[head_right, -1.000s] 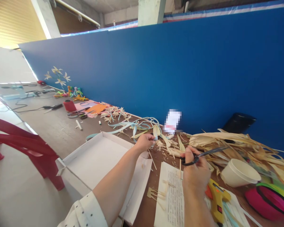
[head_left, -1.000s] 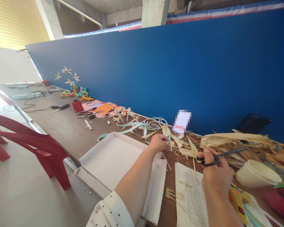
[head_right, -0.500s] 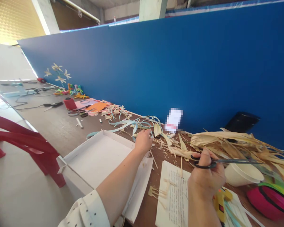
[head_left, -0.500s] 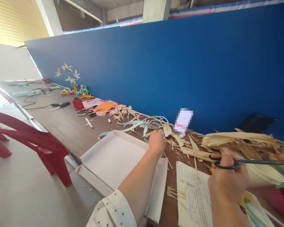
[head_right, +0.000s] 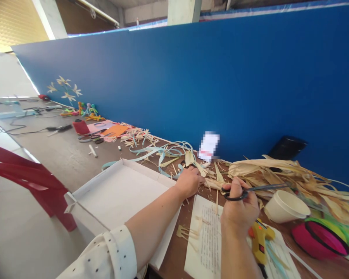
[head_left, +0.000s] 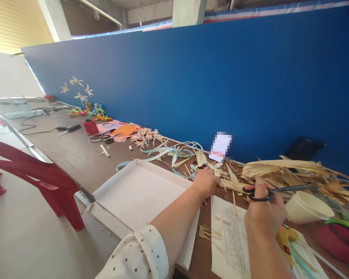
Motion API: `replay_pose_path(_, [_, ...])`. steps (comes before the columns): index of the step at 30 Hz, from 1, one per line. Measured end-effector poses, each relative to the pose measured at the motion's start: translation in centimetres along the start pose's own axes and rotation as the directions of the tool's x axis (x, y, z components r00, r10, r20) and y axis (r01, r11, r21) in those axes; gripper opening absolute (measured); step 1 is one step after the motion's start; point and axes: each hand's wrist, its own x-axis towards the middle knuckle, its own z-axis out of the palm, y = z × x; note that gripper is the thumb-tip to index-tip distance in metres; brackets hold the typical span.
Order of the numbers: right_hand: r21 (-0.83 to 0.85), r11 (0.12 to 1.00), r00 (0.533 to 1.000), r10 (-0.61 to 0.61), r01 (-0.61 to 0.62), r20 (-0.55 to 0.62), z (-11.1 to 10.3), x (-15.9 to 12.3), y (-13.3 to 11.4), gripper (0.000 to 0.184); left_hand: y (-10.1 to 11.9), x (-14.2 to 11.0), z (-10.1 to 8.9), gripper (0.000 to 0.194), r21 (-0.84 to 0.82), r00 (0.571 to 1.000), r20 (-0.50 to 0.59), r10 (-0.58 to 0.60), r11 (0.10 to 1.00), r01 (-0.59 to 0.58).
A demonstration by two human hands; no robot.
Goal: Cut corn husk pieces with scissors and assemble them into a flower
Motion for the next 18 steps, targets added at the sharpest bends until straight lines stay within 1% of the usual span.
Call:
replay_pose_path(3, [0.013,1.0,1.0,0.024,-0.024,0.007,0.1,-0.1,-0.1,0.029,0.0,0.2,0.4,0.026,0.025,1.0,0.008,-0.017,1.0,0.017])
replay_pose_path(6, [0.02,0.999,0.999,0.035,-0.036,0.01,0.1,-0.2,-0.2,0.031,-0.2,0.3,0.9,0.024,0.009,0.999,-0.008,-0.035,0.999,0.035])
replay_pose_path(9, [0.019,0.999,0.999,0.033,-0.034,0.02,-0.1,-0.1,-0.1,0.028,-0.5,0.4,1.2,0.023,-0.049,0.998,-0.044,-0.052,0.998,0.05])
replay_pose_path(12, [-0.004,0.999,0.999,0.041,-0.041,0.033,-0.2,0.0,0.1,0.03,-0.8,0.5,1.3,0.023,-0.121,0.995,-0.076,-0.061,0.991,0.051])
replay_pose_path(16, [-0.028,0.997,0.994,0.07,-0.068,0.083,-0.3,-0.1,0.3,0.031,-1.0,0.6,1.2,0.023,-0.219,0.995,-0.078,-0.063,0.975,0.044])
replay_pose_path(18, [-0.039,0.996,0.99,0.087,-0.083,0.113,-0.3,-0.3,0.3,0.032,-1.0,0.6,1.0,0.022,-0.291,0.994,-0.07,-0.09,0.954,0.066])
